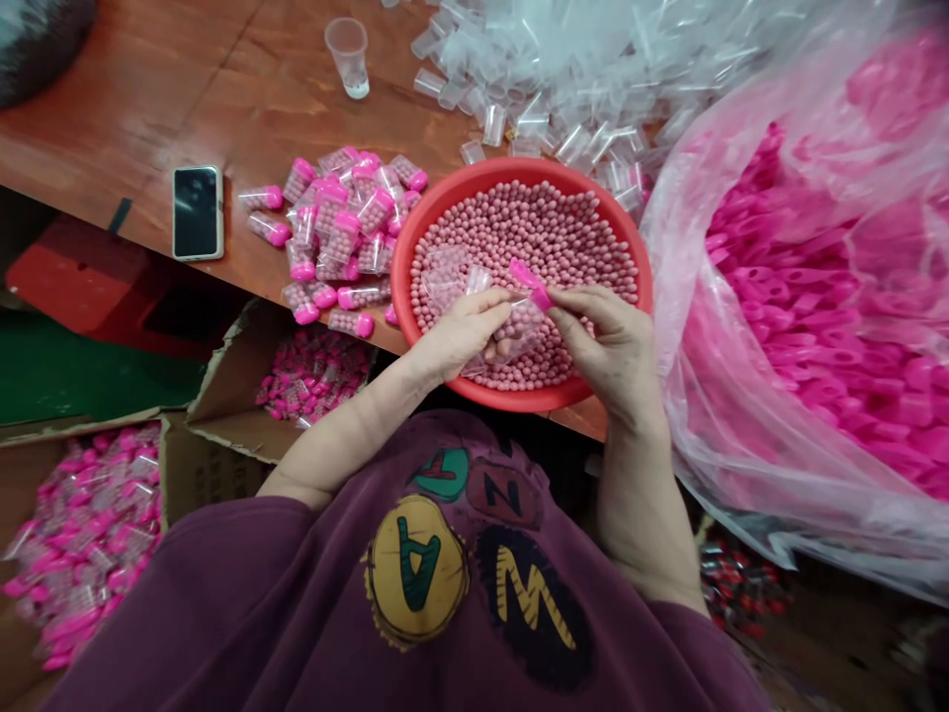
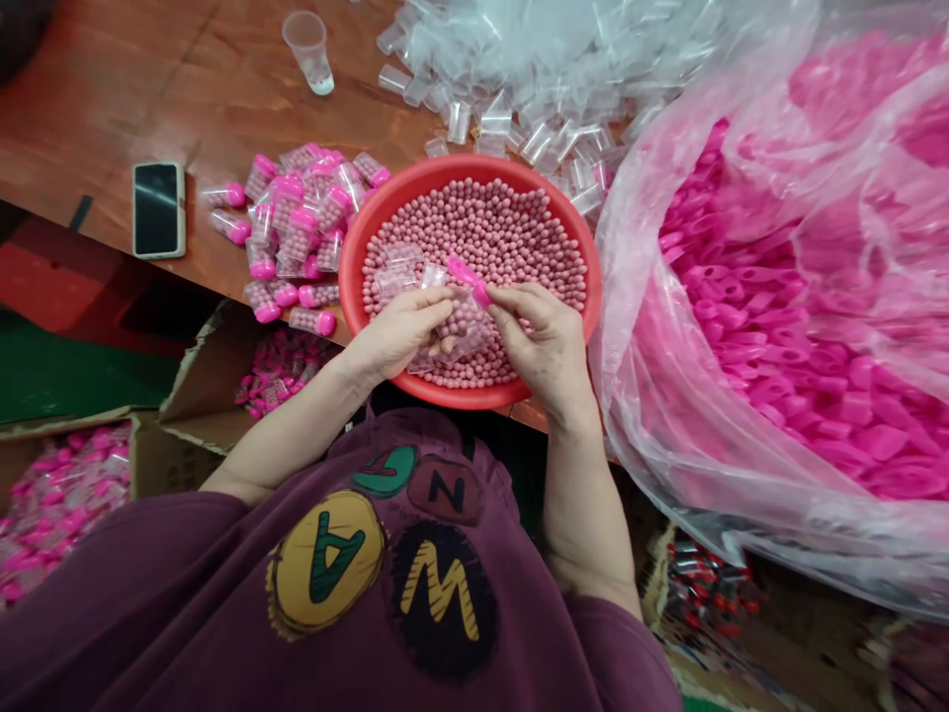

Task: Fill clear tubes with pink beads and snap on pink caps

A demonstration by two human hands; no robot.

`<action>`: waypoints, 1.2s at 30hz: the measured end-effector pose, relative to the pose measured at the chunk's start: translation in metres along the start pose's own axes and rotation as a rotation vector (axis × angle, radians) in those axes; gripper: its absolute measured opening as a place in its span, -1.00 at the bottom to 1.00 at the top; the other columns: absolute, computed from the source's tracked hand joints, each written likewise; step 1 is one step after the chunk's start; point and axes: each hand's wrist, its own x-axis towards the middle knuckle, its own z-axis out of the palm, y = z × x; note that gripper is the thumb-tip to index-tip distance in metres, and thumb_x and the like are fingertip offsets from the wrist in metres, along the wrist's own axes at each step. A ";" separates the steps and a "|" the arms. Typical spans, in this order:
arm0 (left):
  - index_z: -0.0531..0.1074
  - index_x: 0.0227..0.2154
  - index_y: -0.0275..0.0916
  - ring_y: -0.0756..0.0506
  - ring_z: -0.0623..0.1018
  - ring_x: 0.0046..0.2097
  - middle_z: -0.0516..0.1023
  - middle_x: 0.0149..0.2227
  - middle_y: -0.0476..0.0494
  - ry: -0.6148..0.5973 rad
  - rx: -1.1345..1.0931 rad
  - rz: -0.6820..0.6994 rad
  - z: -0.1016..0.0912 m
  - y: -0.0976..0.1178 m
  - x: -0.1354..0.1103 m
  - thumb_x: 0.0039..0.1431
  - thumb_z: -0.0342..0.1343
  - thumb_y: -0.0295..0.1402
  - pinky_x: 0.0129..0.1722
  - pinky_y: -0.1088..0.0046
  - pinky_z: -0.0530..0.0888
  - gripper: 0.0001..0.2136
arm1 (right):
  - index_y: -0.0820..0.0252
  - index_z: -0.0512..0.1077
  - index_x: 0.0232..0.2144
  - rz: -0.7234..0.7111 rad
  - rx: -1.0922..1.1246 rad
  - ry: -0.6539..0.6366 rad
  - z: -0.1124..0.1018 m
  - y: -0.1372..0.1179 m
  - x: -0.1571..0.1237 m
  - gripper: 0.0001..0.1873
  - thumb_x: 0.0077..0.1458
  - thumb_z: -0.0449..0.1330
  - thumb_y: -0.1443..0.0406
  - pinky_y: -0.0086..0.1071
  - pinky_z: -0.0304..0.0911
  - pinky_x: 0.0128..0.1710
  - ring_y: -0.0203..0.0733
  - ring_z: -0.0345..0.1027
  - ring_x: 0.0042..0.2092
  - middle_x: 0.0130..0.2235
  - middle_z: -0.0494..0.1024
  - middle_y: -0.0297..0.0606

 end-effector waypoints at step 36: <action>0.51 -0.11 -0.27 0.12 0.59 -0.35 0.60 -0.28 0.07 -0.003 -0.374 0.079 0.016 -0.012 0.004 0.40 0.32 -0.56 -0.27 0.56 0.41 -0.87 | -0.04 0.76 -0.08 -0.048 -0.086 0.103 0.009 -0.014 0.003 -0.85 0.46 0.37 0.15 -0.12 0.65 0.02 -0.05 0.71 -0.06 -0.09 0.80 -0.22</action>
